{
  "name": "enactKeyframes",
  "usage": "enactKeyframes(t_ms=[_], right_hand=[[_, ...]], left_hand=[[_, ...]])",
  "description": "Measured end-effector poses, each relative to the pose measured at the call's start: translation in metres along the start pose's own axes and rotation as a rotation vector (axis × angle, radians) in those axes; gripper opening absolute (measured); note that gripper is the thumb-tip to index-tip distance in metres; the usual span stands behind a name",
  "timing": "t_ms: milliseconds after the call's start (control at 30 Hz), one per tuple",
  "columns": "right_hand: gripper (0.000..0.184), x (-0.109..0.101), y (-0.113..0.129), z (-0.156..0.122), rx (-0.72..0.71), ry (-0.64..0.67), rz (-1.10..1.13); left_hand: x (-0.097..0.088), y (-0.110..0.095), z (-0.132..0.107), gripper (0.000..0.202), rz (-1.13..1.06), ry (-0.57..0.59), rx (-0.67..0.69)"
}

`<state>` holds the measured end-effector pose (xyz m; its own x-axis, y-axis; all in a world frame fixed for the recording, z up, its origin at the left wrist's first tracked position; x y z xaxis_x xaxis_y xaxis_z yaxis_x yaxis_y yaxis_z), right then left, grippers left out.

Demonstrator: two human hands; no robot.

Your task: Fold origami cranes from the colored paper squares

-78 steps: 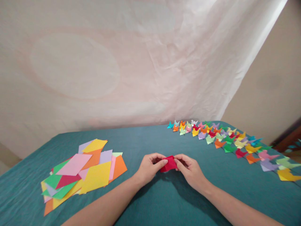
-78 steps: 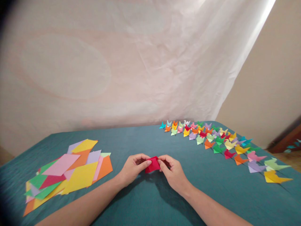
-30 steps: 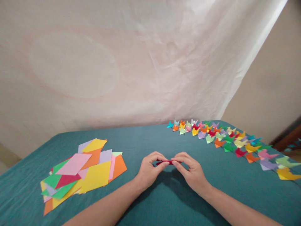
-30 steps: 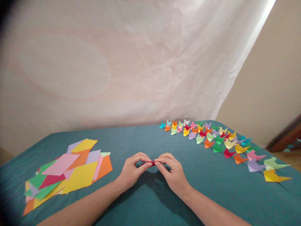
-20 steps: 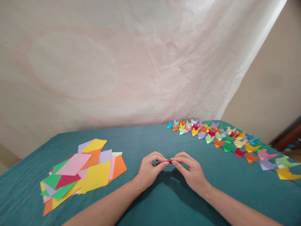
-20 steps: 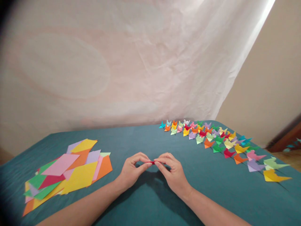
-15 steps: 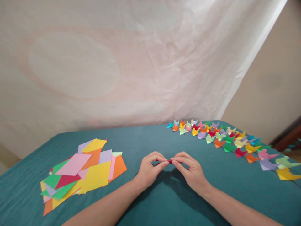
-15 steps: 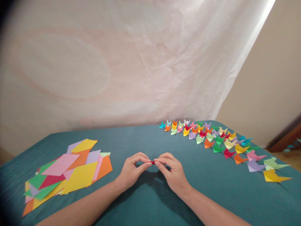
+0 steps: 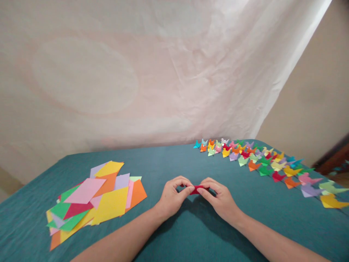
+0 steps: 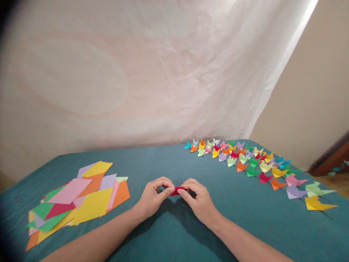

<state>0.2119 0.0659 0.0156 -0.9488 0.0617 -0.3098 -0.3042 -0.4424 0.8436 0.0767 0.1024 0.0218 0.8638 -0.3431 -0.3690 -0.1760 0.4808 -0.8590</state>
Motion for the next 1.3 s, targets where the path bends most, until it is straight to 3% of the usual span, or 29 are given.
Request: enactKeyframes(t_ms=[567, 1033, 1300], right_hand=[[0.024, 0.001, 0.001, -0.001, 0.008, 0.015, -0.097], [0.018, 0.004, 0.006, -0.001, -0.050, 0.044, -0.136], [0.014, 0.004, 0.006, 0.000, -0.020, 0.045, -0.095]], left_hand=[[0.004, 0.010, 0.001, 0.014, -0.010, 0.009, -0.059], [0.003, 0.000, 0.001, 0.025, -0.078, 0.043, -0.039], [0.005, 0.007, 0.001, 0.024, -0.094, 0.081, -0.050]])
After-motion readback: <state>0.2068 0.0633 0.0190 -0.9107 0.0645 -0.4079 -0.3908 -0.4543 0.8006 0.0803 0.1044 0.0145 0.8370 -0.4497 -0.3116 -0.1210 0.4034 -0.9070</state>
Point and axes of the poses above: each hand's wrist, its own z-axis towards the middle knuckle, its own x-axis out of the palm, y = z × x, the point moved 8 cm from there along z, towards the middle knuckle, and after that the axes turned 3 degrees about z, right-handed, at the moved point
